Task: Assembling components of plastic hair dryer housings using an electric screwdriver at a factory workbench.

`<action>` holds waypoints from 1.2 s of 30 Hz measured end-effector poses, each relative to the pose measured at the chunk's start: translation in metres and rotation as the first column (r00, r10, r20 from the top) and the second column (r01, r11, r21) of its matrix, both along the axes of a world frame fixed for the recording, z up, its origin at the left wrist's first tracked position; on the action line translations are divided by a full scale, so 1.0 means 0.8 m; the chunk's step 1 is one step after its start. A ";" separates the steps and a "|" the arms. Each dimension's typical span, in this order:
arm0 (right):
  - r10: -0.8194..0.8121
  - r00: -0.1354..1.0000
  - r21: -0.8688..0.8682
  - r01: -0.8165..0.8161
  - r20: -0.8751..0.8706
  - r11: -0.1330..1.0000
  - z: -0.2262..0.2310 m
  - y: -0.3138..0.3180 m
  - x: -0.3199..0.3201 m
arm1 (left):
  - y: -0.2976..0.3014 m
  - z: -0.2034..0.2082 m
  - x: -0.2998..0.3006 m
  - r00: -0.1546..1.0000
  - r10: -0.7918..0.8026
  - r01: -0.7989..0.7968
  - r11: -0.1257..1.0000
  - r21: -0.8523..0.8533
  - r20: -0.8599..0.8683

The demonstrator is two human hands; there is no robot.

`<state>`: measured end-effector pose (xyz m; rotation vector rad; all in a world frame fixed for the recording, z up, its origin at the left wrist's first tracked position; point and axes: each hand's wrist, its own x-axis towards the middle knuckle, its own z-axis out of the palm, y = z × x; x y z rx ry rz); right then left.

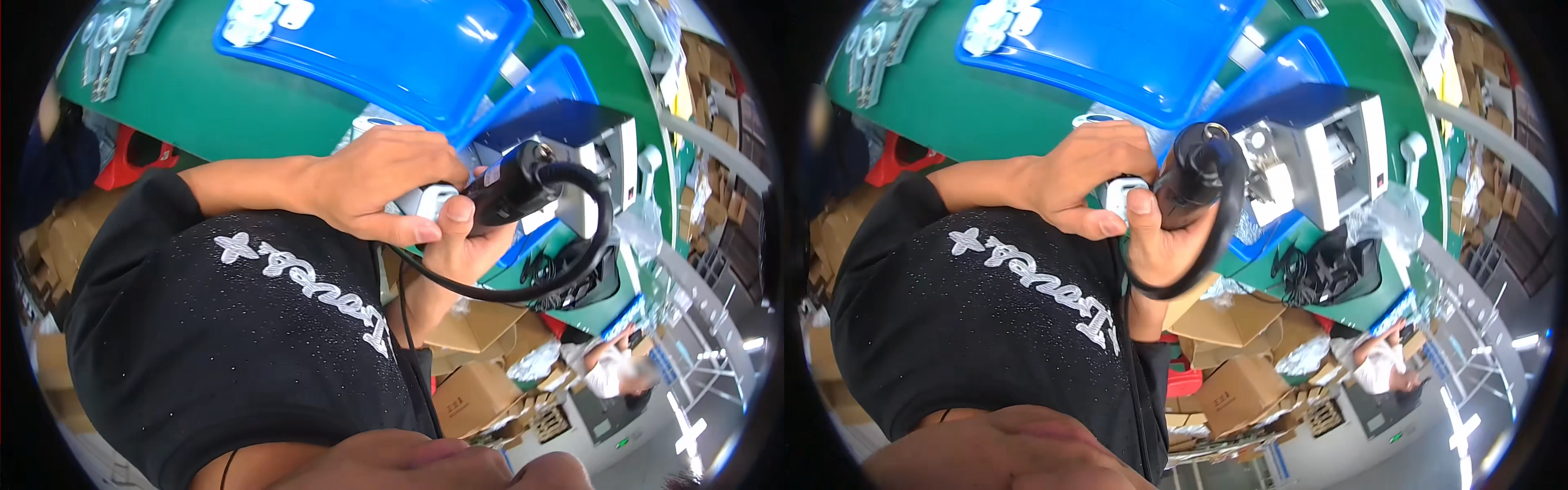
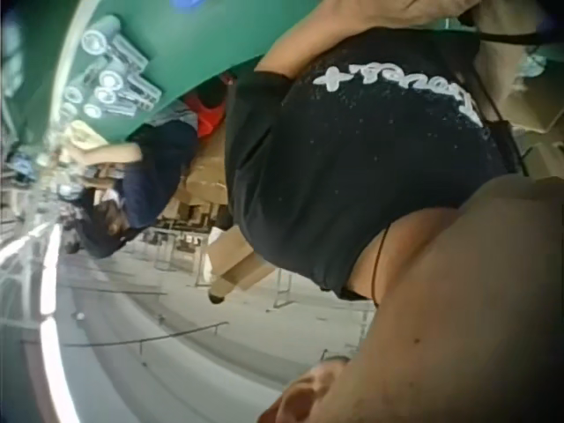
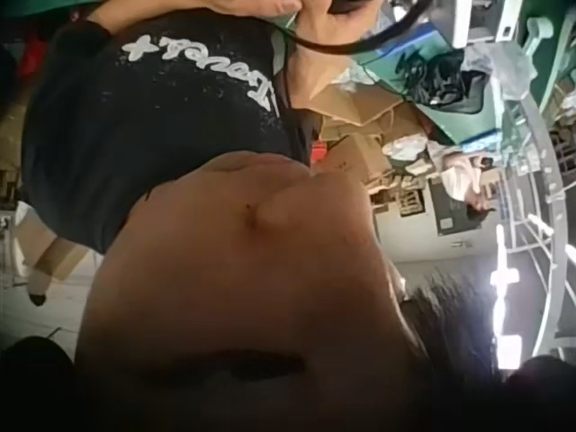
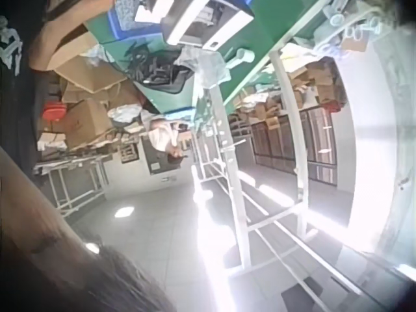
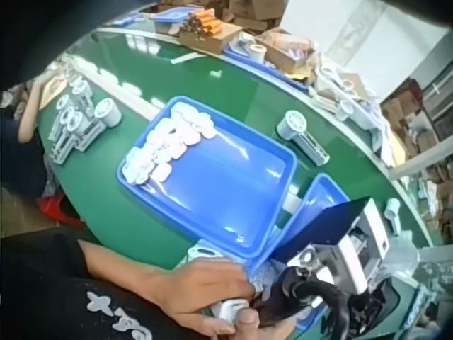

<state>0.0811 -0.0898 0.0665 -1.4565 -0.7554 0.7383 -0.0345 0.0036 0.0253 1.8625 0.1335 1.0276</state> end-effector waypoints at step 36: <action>0.059 0.998 0.540 -0.069 0.036 0.839 0.137 -0.032 0.016 | -0.008 -0.039 0.042 0.993 0.023 -0.035 0.994 0.105 0.116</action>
